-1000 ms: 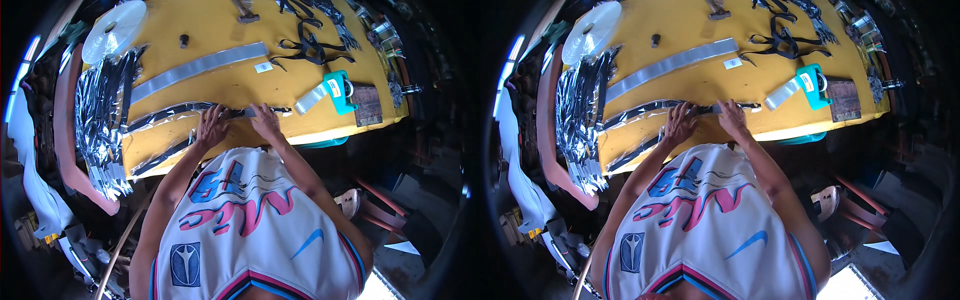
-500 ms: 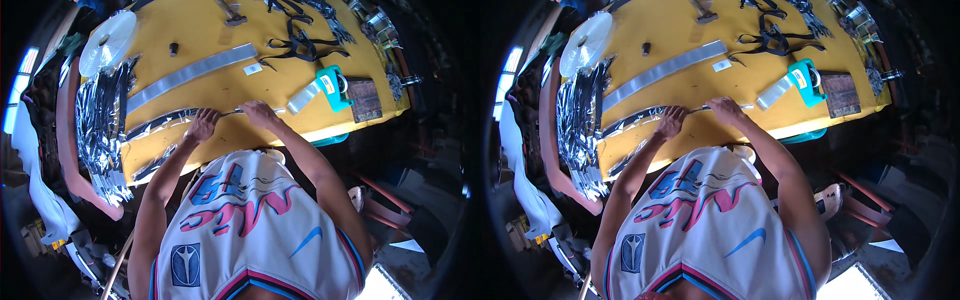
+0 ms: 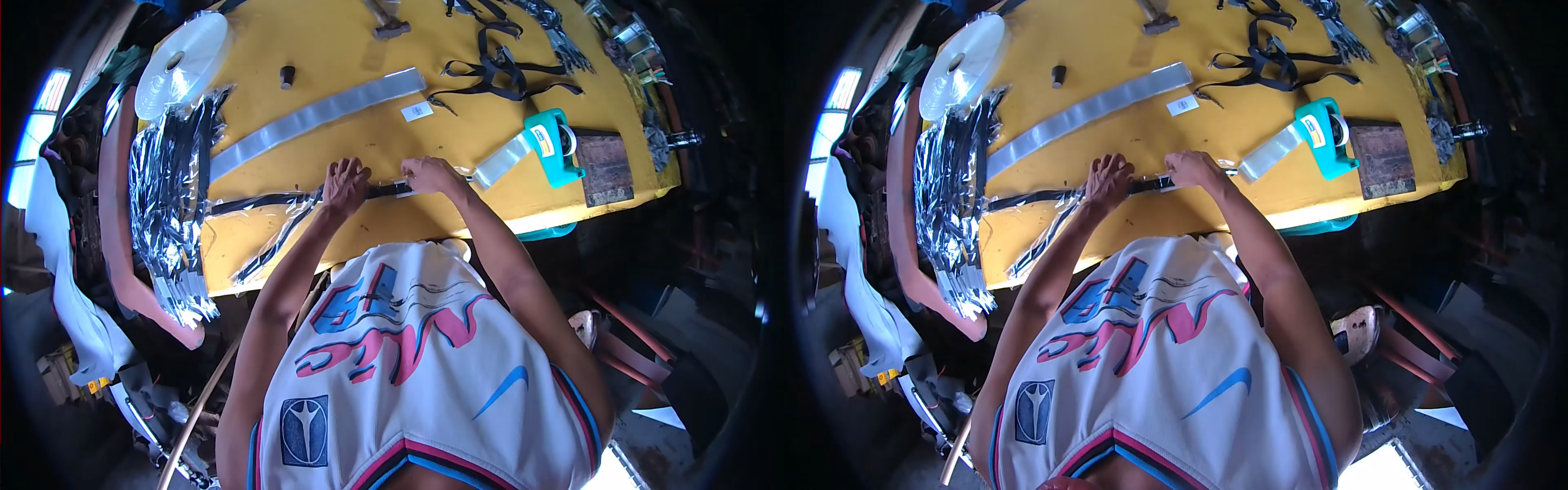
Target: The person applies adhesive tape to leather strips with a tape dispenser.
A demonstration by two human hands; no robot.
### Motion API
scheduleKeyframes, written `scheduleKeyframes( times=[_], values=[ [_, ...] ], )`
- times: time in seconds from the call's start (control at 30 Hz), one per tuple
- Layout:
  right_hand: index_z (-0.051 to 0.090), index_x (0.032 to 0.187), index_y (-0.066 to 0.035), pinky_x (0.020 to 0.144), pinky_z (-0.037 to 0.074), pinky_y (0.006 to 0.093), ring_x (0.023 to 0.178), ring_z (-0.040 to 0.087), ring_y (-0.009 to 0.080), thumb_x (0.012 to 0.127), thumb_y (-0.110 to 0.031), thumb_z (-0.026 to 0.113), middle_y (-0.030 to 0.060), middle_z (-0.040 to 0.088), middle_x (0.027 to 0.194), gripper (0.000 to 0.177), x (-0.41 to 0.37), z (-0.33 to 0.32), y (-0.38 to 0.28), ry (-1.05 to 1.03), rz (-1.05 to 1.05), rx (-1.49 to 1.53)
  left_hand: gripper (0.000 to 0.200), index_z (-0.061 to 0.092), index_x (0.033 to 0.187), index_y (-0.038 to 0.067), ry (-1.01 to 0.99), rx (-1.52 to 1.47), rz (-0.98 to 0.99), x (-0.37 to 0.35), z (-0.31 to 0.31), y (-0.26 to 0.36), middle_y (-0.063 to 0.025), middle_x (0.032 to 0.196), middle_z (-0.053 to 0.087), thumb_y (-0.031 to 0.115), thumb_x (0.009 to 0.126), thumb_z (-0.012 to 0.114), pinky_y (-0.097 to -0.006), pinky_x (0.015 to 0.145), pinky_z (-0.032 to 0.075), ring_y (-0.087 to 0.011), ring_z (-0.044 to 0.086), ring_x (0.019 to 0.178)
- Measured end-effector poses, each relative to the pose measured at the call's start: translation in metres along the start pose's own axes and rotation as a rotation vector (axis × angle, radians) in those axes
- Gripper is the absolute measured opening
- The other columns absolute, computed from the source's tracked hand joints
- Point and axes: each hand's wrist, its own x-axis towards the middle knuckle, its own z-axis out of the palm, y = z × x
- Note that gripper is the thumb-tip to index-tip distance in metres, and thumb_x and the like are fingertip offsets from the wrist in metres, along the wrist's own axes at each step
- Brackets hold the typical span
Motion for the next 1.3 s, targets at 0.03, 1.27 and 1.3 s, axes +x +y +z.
scheduleKeyframes(
  times=[0.03, 1.27, 1.3],
  values=[
    [0.067, 0.109, -0.009, 0.087, 0.054, 0.0462, 0.102, 0.069, 0.0358, 0.088, -0.021, 0.057, 0.0187, 0.072, 0.106, 0.026, -0.004, -0.002, -0.003, 0.019, 0.016, 0.015, 0.019, 0.069, 0.103, 0.014, -0.004, -0.001, 0.001, -0.001, -0.003, 0.003, -0.0058, 0.113, 0.062, 0.018, 0.085, 0.069, -0.0425, 0.093, 0.041, -0.0256, 0.056, 0.114],
    [0.07, 0.099, -0.006, 0.088, 0.052, 0.0459, 0.097, 0.066, 0.0358, 0.088, -0.018, 0.067, 0.0162, 0.07, 0.1, 0.017, 0.015, 0.027, -0.023, 0.37, -0.282, 0.361, 0.042, 0.056, 0.13, 0.007, 0.245, -0.116, -0.071, -0.088, 0.03, 0.019, -0.0161, 0.133, 0.056, 0.016, 0.09, 0.066, -0.0521, 0.103, 0.037, -0.0343, 0.054, 0.123],
    [0.071, 0.101, -0.006, 0.088, 0.052, 0.046, 0.098, 0.067, 0.036, 0.087, -0.019, 0.067, 0.0166, 0.07, 0.101, 0.019, 0.029, 0.035, -0.028, 0.28, -0.303, 0.337, 0.042, 0.056, 0.13, 0.006, 0.24, -0.118, -0.072, -0.087, 0.03, 0.02, -0.017, 0.132, 0.056, 0.015, 0.09, 0.067, -0.0514, 0.103, 0.038, -0.0351, 0.055, 0.122]
  ],
)
